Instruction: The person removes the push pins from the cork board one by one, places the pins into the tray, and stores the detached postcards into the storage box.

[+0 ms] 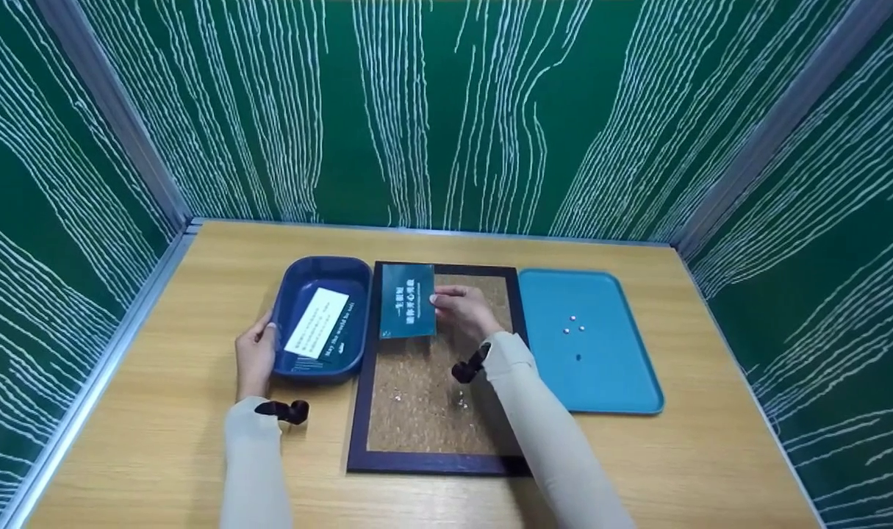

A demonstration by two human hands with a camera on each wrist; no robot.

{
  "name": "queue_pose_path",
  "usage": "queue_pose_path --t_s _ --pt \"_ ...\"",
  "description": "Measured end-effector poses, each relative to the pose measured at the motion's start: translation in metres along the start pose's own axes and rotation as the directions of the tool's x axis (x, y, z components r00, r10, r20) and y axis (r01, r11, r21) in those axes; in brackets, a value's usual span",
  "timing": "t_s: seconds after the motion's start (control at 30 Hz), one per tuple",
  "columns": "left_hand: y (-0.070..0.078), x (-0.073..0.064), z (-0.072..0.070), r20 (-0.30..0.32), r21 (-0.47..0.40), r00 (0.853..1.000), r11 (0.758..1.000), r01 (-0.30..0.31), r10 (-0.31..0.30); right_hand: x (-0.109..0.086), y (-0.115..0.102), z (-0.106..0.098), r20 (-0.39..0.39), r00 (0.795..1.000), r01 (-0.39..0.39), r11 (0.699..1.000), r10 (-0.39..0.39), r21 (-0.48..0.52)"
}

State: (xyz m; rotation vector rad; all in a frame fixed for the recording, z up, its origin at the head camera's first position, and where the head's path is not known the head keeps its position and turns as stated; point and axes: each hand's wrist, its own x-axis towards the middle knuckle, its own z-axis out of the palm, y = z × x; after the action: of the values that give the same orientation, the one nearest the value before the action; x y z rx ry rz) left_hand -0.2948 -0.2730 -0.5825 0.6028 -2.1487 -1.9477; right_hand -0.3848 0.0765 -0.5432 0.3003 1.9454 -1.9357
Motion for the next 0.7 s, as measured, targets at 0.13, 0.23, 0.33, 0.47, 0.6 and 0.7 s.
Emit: queue_pose_path --t_s 0.13,0.23,0.33,0.47,0.6,0.7 --pt "0.001 0.0 0.001 0.005 -0.018 1.0 1.0 0.001 -0.001 -0.005 -0.009 0.005 0.031 0.999 0.011 1.0 -0.012 0.02" --pt "0.001 -0.001 0.001 0.009 -0.044 1.0 0.999 -0.008 0.008 -0.006 -0.014 0.014 0.032 0.999 0.034 0.999 -0.034 0.004" --pt "0.001 -0.001 0.0 0.006 -0.059 1.0 0.998 -0.014 0.015 -0.007 -0.017 0.025 0.037 0.998 0.058 0.998 -0.059 0.009" --pt "0.0 -0.001 0.0 -0.003 -0.065 1.0 0.998 -0.009 0.009 -0.008 -0.019 0.039 0.051 0.997 0.063 0.998 -0.064 0.032" --pt "-0.001 0.0 0.001 0.001 -0.057 1.0 0.998 -0.005 0.006 -0.008 -0.019 0.05 0.048 0.998 0.049 0.998 -0.051 0.046" --pt "-0.001 0.001 0.001 0.008 -0.054 1.0 0.999 -0.001 0.002 -0.007 -0.018 0.057 0.045 0.998 0.039 0.998 -0.041 0.046"
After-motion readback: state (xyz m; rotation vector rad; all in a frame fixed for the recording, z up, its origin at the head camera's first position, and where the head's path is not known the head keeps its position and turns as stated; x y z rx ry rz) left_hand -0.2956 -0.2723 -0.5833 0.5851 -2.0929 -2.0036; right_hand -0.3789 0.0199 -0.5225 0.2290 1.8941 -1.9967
